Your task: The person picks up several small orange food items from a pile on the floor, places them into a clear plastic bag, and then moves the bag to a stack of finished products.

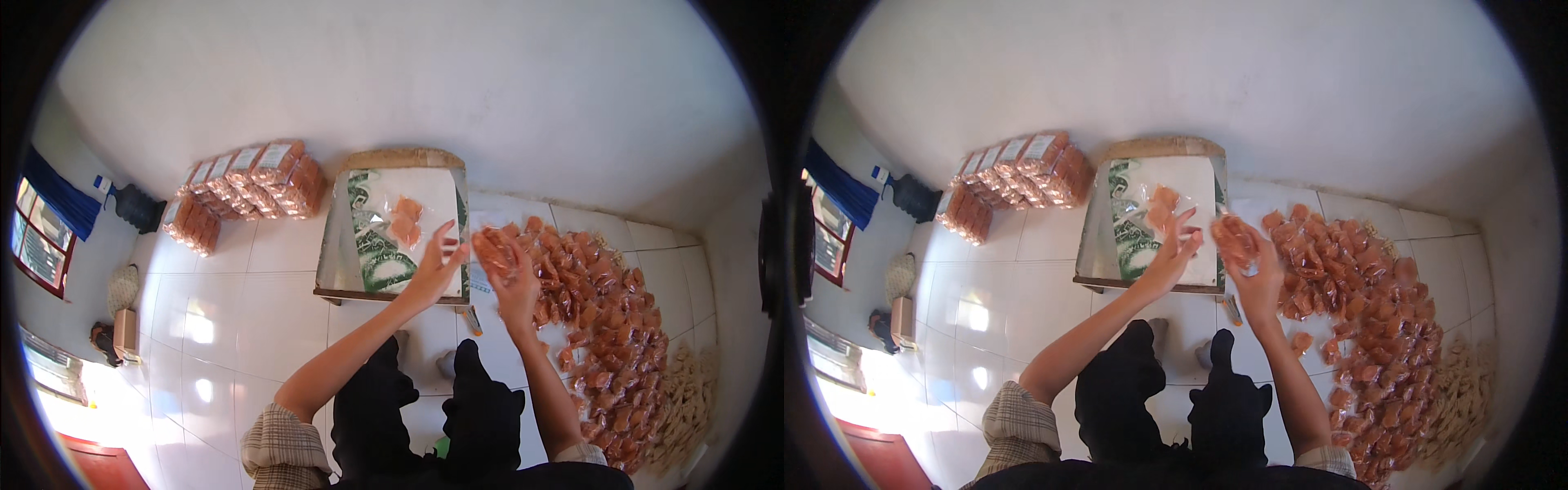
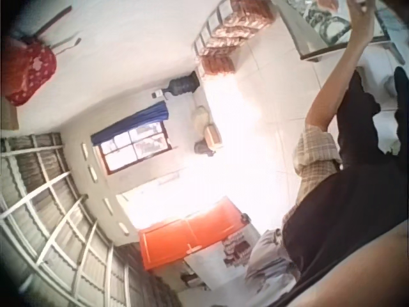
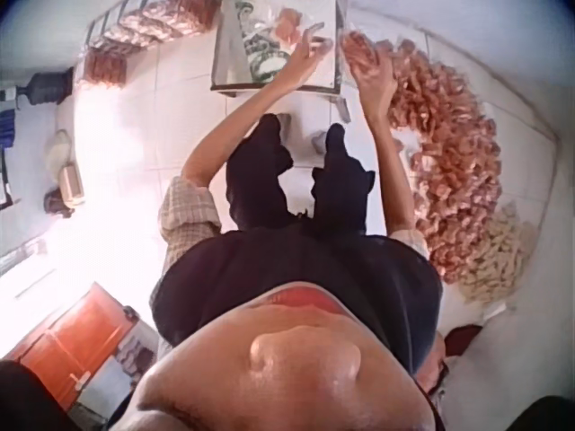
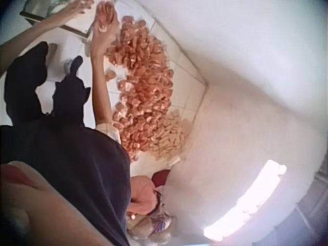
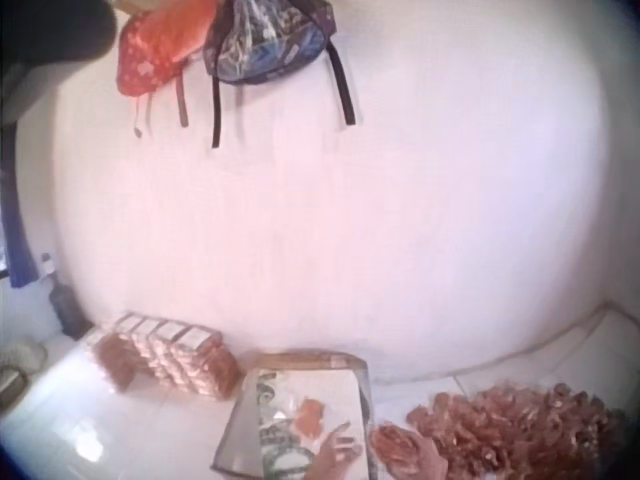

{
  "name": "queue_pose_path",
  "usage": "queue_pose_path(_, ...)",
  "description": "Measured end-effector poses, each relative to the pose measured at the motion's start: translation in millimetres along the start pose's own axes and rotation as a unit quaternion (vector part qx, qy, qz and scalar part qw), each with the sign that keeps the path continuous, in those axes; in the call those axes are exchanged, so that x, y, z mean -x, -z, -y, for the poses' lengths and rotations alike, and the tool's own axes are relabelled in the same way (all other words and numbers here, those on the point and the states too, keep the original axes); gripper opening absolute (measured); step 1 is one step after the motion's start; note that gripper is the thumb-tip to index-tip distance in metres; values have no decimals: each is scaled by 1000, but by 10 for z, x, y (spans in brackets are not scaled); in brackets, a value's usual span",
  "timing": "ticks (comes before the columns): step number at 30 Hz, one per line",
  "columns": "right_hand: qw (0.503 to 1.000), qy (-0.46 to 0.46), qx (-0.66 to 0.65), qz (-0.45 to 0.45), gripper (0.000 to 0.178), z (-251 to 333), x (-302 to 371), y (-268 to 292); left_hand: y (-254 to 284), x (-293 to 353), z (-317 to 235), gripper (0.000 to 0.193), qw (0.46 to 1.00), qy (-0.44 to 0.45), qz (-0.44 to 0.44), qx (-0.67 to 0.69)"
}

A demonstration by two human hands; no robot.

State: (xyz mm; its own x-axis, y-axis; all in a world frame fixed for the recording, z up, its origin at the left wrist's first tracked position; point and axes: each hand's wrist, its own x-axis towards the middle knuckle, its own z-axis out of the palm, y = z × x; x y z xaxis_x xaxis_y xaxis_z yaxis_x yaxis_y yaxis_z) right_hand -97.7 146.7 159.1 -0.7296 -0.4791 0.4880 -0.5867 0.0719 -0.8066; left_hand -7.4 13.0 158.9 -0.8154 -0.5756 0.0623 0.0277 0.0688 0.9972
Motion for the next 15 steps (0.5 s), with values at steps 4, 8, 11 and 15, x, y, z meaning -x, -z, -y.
queue_pose_path(4, 968, -178, -175, -11, 36, -761, 129, -30, 159, -68, 769, 31, 970, -79, -30, -227)
queue_pose_path(8, 894, -370, -248, -45, 34, -1108, 408, -157, 90, -205, 1357, 25, 927, -145, -41, -344)
queue_pose_path(11, 896, -368, -250, -15, 36, -1312, 502, -193, -111, -406, 1554, 28, 889, -131, -73, -432)
queue_pose_path(15, 876, -382, -294, -17, 35, -1303, 503, -254, -90, -427, 1780, 28, 879, -98, -77, -459)
